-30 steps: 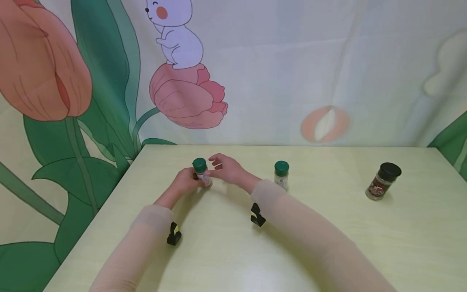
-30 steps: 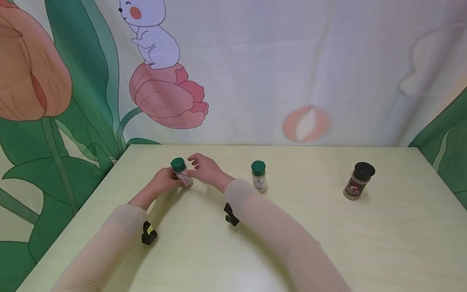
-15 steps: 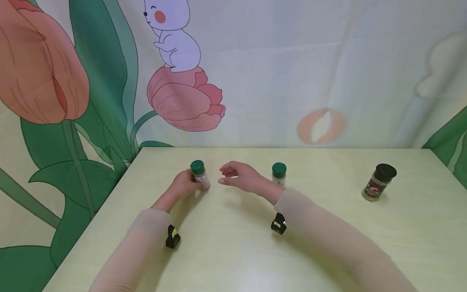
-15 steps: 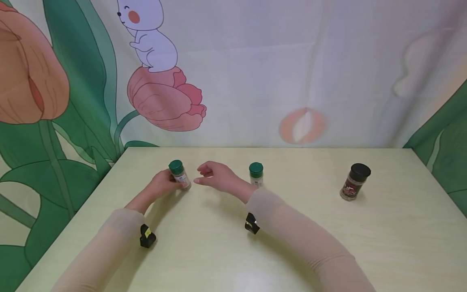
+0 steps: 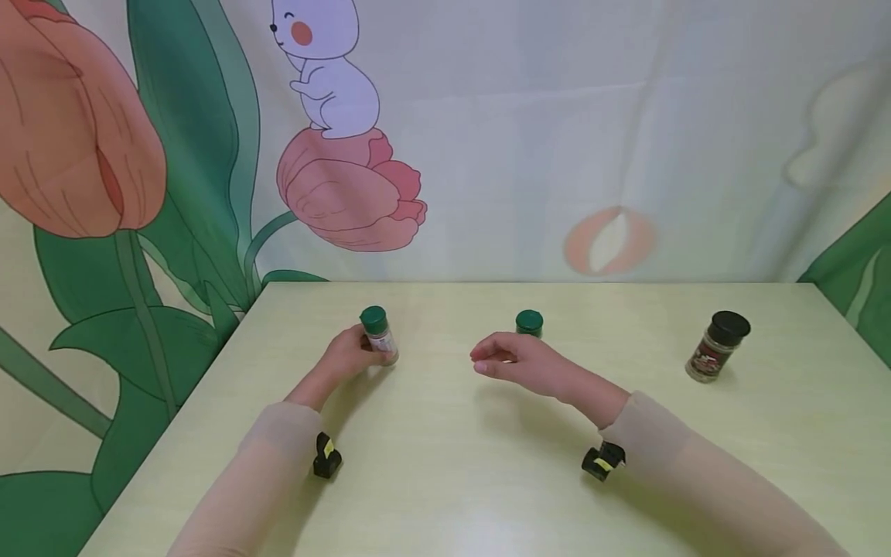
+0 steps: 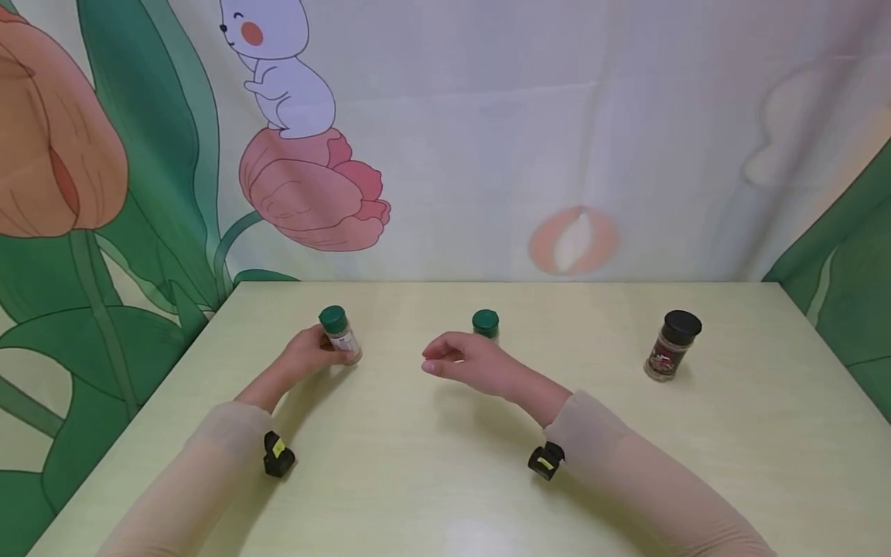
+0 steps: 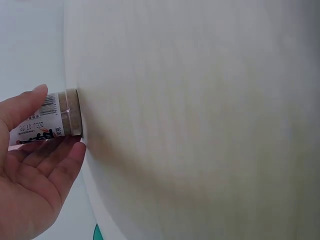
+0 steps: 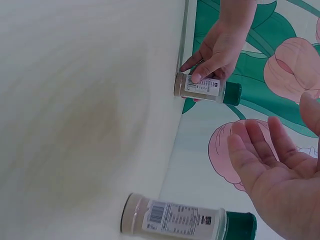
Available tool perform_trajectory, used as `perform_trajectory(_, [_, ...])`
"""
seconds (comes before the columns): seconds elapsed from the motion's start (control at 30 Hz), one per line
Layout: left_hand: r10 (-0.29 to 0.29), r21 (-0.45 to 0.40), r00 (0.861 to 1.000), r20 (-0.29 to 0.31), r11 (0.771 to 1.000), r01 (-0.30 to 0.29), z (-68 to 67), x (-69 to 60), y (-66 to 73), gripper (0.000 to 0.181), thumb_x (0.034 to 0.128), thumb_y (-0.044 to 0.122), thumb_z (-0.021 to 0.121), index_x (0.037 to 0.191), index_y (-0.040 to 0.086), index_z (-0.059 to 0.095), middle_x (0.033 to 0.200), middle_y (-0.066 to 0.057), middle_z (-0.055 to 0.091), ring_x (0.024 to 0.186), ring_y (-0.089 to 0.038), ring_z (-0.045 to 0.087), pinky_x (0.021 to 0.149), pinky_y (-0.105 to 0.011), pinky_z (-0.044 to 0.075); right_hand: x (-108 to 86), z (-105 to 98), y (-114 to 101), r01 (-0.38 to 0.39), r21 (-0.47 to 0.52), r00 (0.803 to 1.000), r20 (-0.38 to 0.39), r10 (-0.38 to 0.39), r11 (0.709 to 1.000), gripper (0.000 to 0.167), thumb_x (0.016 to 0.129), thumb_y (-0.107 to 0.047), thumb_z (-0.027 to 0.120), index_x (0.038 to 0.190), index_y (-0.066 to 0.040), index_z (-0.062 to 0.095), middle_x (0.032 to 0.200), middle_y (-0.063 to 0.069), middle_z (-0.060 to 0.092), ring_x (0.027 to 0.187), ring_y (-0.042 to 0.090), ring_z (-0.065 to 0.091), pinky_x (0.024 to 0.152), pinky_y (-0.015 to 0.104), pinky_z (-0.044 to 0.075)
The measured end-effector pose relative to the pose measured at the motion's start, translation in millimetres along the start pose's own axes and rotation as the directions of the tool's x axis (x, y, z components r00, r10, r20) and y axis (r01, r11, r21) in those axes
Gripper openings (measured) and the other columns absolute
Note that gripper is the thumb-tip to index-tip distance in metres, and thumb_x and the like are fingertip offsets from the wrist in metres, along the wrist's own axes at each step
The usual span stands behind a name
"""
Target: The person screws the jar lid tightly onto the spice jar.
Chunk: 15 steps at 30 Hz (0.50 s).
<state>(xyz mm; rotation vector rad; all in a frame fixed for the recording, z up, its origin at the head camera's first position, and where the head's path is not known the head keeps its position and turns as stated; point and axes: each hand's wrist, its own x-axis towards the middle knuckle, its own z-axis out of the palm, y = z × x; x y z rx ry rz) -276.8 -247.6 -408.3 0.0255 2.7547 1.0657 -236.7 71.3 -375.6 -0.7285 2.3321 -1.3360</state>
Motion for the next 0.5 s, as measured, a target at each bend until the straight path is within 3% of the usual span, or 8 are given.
perform_trajectory(0.2, [-0.020,-0.038,1.000,0.005,0.999,0.021,-3.4,-6.2,-2.4,0.062,0.0975,0.018,0.070,0.148,-0.006,0.043,0.150,-0.030,0.051,0.141,-0.045,0.049,0.118,-0.057,0.039,-19.2,-4,7,0.039,-0.013,0.999,0.010,-0.039,0.999,0.033,0.103,-0.023,0.062,0.126,0.000,0.063,0.128,0.022,0.068,0.122,0.033,0.066,0.105,0.046,0.053])
perform_trajectory(0.5, [-0.047,-0.014,0.999,0.016,0.999,0.047,-18.5,-23.1,-11.0,0.065,0.1005,0.019,0.064,0.153,-0.008,0.035,0.157,-0.029,0.042,0.145,-0.045,0.044,0.120,-0.054,0.037,-47.1,-14,15,0.025,-0.038,0.999,-0.022,-0.026,0.999,0.033,0.103,-0.026,0.062,0.124,-0.002,0.065,0.125,0.019,0.070,0.121,0.032,0.064,0.099,0.041,0.054])
